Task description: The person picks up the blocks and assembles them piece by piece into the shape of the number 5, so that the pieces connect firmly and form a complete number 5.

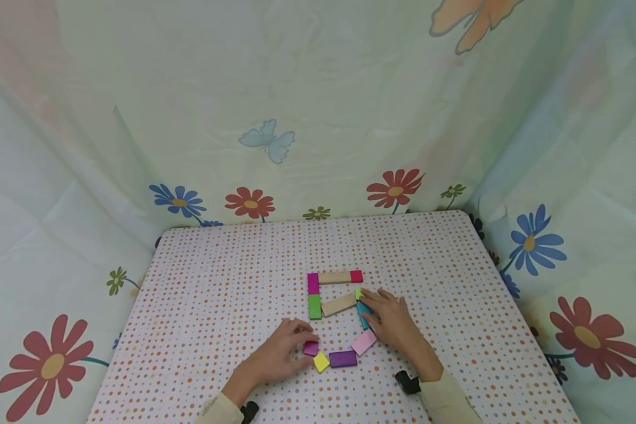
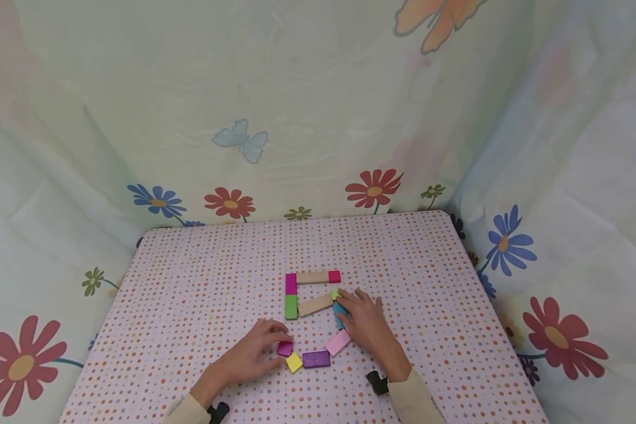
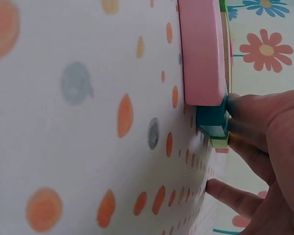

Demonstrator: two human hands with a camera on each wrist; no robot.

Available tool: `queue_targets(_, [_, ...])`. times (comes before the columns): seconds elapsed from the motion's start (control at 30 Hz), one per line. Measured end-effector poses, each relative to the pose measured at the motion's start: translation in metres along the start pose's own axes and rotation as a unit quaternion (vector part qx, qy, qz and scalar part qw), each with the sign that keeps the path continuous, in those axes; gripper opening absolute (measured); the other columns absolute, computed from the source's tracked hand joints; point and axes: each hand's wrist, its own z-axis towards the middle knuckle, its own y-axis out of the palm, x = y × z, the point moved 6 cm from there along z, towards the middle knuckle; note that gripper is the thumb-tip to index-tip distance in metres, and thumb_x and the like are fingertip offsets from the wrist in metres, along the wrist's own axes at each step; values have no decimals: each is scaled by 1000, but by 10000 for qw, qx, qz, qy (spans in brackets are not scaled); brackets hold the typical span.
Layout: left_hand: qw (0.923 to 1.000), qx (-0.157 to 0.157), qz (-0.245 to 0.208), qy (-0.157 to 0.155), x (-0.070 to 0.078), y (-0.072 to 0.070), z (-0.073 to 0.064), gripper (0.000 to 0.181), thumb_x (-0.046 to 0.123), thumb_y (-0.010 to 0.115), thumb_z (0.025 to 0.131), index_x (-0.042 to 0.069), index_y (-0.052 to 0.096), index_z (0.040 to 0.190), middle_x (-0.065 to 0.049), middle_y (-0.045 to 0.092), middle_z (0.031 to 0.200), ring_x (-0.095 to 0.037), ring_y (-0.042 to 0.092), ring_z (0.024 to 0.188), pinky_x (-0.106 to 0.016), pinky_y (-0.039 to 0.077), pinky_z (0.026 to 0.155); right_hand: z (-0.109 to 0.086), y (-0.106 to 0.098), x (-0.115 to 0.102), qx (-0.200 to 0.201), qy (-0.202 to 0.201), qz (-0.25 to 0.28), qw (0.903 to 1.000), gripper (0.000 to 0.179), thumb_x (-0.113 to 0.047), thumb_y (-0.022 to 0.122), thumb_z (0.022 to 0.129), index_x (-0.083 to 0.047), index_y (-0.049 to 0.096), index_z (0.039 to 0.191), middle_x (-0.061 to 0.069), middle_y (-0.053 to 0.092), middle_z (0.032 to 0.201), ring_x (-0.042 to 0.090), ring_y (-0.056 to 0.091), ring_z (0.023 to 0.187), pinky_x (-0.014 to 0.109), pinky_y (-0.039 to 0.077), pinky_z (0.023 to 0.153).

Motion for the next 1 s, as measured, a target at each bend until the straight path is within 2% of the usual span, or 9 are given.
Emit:
queue_targets(0.2, [9996, 187, -93, -178, -5, -3, -2, 36, 38, 66, 105, 30, 68, 139, 9, 57, 144, -14, 50, 134, -43, 51, 112, 1, -2, 1, -48, -66, -196, 9998, 45, -28, 75, 100, -13, 69, 142, 7, 59, 158, 47, 54, 144, 81, 39, 109])
queue_targets(0.4, [9991, 399, -68, -136, -8, 0, -1, 32, 35, 66, 106, 26, 71, 135, 8, 60, 140, -12, 52, 127, -40, 53, 108, 4, -4, -1, -12, -98, -403, 9991, 42, -28, 75, 100, -13, 71, 138, 8, 62, 155, 44, 58, 140, 77, 42, 111])
queue_targets(0.6, [9988, 433, -157, -184, -7, 0, 0, 29, 34, 65, 106, 27, 72, 134, 8, 61, 139, -12, 51, 126, -39, 52, 107, 11, -8, -5, 148, -190, -657, 9975, 31, -27, 74, 100, -13, 76, 128, 8, 68, 146, 37, 62, 134, 73, 44, 111])
queue_targets(0.73, [9985, 489, -191, -152, -6, -1, -1, 29, 32, 65, 106, 26, 72, 134, 8, 61, 139, -12, 52, 125, -39, 53, 106, 13, -11, -7, 313, -285, -759, 9962, 24, -26, 75, 99, -13, 79, 119, 7, 73, 138, 36, 65, 127, 70, 48, 106])
queue_targets(0.87, [9963, 849, -68, -100, -4, -8, 0, 28, 27, 65, 106, 21, 72, 132, 7, 63, 137, -13, 55, 125, -39, 54, 105, 14, -8, -7, 368, -277, -637, 9969, 22, -25, 75, 99, -11, 80, 115, 9, 74, 135, 34, 67, 124, 65, 53, 101])
queue_targets(1.0, [9896, 1417, 170, -180, -5, -26, 4, 25, 20, 69, 104, 17, 74, 128, 4, 66, 132, -15, 59, 123, -39, 56, 102, 12, -7, -4, 449, -261, -224, 9984, 23, -21, 75, 99, -8, 79, 117, 13, 72, 137, 34, 68, 124, 60, 55, 102])
